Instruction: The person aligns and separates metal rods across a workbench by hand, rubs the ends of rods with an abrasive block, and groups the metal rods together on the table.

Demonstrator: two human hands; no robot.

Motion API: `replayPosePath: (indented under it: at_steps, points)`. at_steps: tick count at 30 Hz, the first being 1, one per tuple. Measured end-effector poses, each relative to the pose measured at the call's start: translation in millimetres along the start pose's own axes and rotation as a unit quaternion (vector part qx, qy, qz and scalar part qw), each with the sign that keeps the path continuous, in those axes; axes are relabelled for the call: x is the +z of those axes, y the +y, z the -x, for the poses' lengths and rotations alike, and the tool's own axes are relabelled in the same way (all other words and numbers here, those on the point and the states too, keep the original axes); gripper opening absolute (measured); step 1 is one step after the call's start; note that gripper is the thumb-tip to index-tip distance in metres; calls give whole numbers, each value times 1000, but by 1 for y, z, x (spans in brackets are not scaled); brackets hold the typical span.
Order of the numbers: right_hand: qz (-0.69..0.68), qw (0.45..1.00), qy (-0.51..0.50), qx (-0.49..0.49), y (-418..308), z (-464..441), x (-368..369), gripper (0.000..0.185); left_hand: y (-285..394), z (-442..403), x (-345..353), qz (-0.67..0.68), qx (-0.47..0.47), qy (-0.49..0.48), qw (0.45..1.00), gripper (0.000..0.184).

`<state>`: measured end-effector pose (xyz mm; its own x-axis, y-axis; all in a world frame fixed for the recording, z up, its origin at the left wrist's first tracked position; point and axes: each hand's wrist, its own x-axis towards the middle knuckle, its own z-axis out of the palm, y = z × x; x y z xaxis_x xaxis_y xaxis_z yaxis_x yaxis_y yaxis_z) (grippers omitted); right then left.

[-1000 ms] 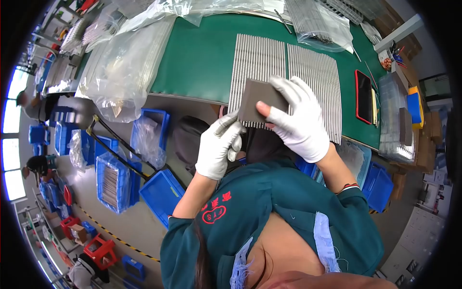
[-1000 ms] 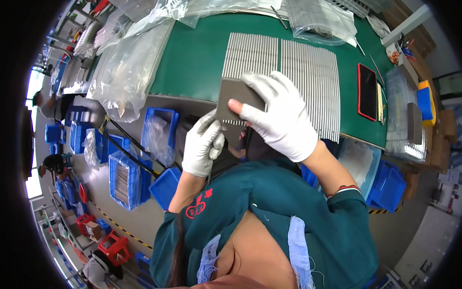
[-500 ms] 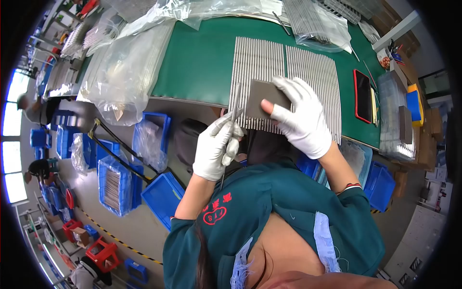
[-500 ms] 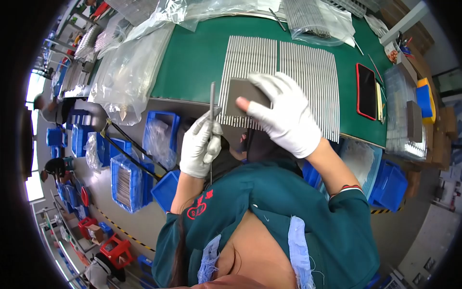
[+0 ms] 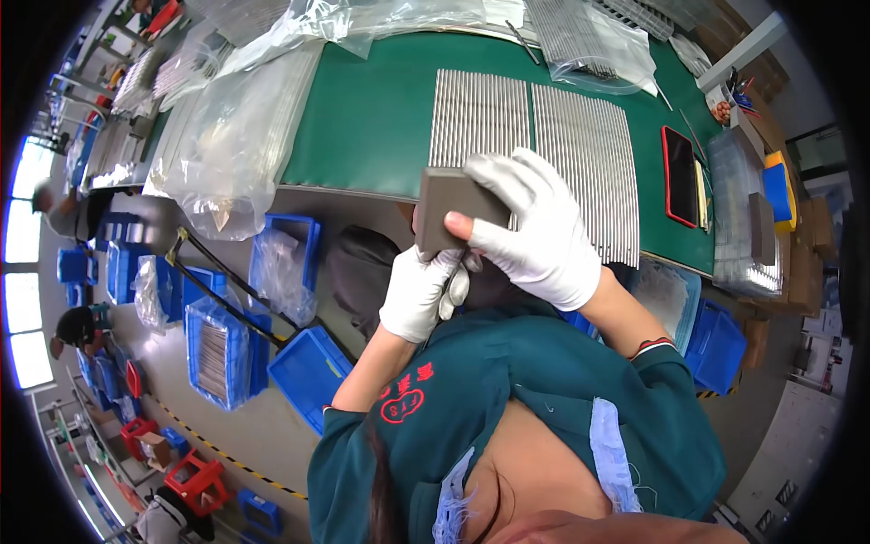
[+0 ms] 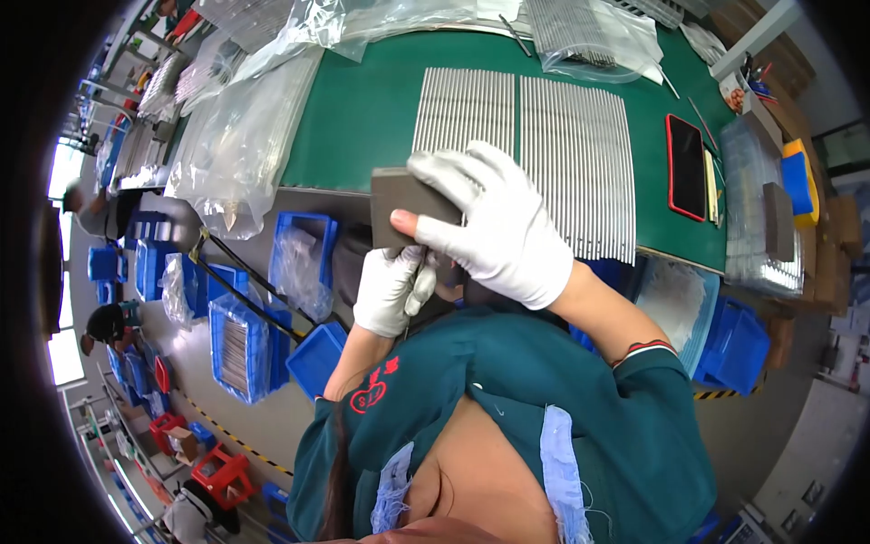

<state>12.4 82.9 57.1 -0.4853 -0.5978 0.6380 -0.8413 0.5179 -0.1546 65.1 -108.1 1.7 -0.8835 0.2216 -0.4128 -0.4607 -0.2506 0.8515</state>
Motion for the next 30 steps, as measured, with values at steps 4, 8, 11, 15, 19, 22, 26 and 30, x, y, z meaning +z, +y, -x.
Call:
replayPosePath:
  at_steps: [4,8,11,15,19,22,26,30]
  points:
    - [-28,1000,0,10,13,5,-5,53,13,6,-6,126,43,11,991,28]
    - [-26,999,34,7,9,4,-1,50,7,0,2,65,7,-34,997,29]
    - [-21,999,34,20,13,10,-2,52,11,0,1,134,-3,-41,990,28]
    - [9,995,-21,94,27,32,-11,61,18,3,-13,176,7,-51,983,40]
    - [0,997,15,78,18,28,-18,58,16,0,-11,169,-1,-41,985,42]
    - [6,1000,12,22,11,13,-10,50,16,4,3,85,31,-42,995,33]
    - [-28,999,24,14,2,4,-4,48,18,9,6,16,26,-29,999,27]
    - [-27,999,9,18,11,12,-11,47,16,4,-4,35,29,-32,998,39]
